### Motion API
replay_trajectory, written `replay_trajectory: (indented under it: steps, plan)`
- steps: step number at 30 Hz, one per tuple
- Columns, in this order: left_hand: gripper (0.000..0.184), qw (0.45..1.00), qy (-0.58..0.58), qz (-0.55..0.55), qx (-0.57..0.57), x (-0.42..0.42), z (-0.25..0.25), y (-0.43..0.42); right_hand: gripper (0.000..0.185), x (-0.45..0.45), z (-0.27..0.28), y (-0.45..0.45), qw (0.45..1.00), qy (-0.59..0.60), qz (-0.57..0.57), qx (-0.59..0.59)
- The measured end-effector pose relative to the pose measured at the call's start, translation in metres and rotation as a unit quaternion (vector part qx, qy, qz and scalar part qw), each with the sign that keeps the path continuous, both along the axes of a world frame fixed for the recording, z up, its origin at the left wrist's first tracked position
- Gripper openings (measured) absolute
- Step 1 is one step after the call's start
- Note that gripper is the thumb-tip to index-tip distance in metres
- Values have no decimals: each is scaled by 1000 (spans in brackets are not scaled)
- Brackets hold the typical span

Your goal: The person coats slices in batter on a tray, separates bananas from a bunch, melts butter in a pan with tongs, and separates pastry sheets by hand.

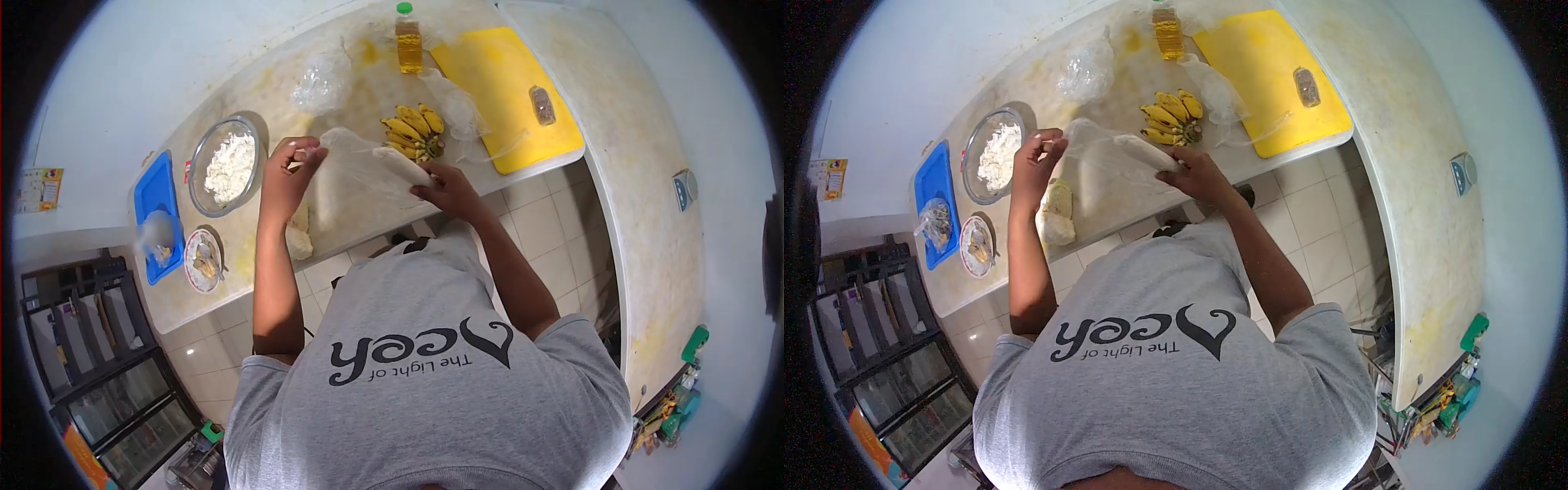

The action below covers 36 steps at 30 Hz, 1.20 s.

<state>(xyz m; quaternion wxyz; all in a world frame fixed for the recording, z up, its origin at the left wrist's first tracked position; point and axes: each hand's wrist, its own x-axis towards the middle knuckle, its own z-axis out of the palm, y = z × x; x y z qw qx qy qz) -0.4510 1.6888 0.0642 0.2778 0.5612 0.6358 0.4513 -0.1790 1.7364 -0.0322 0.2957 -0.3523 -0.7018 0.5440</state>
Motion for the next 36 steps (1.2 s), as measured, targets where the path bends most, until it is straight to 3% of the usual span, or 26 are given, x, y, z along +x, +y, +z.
replay_trajectory:
  steps: [3, 7, 8, 11, 14, 17, 20, 23, 24, 27, 32, 34, 35, 36]
  plan:
    - [21, 997, 28, -22, -70, 9, 2, -1, 34, 16, 14, -4, 994, -75, -3, 81]
    - [23, 995, 52, -31, -76, 10, -10, 5, 39, 37, 20, -3, 984, -151, 25, 93]
    - [21, 989, 54, -16, -134, 13, -10, 7, 41, 43, 26, -2, 982, -160, 42, 92]
    - [16, 981, -170, -50, -83, 16, -50, 11, 44, 53, 43, 2, 971, -203, 67, 109]
    - [15, 951, -291, -64, -82, 11, -95, 5, 47, 63, 67, 6, 953, -255, 66, 152]
    - [12, 884, -435, -30, -170, 27, -118, -7, 45, 59, 101, 12, 928, -321, 82, 173]
    - [9, 760, -613, -61, -208, 51, -144, -16, 36, 42, 128, 21, 914, -331, 115, 204]
    - [17, 632, -753, -87, -162, 70, -189, -15, 31, 13, 147, 25, 907, -269, 114, 304]
    - [20, 622, -762, -87, -162, 74, -196, -12, 28, 1, 156, 25, 908, -303, 104, 271]
    - [29, 594, -788, -87, -139, 88, -197, 2, 26, -16, 157, 34, 909, -231, 103, 332]
    - [42, 567, -816, -58, -93, 95, -184, 27, 17, -21, 143, 39, 945, -188, 63, 261]
    - [45, 455, -857, -241, 2, 93, -240, 45, 14, -16, 139, 40, 957, -175, 23, 231]
    - [47, 389, -859, -330, 48, 92, -234, 48, 13, -14, 139, 41, 958, -172, 6, 229]
    - [46, 448, -865, -227, 2, 93, -228, 47, 12, -12, 140, 42, 959, -169, -13, 226]
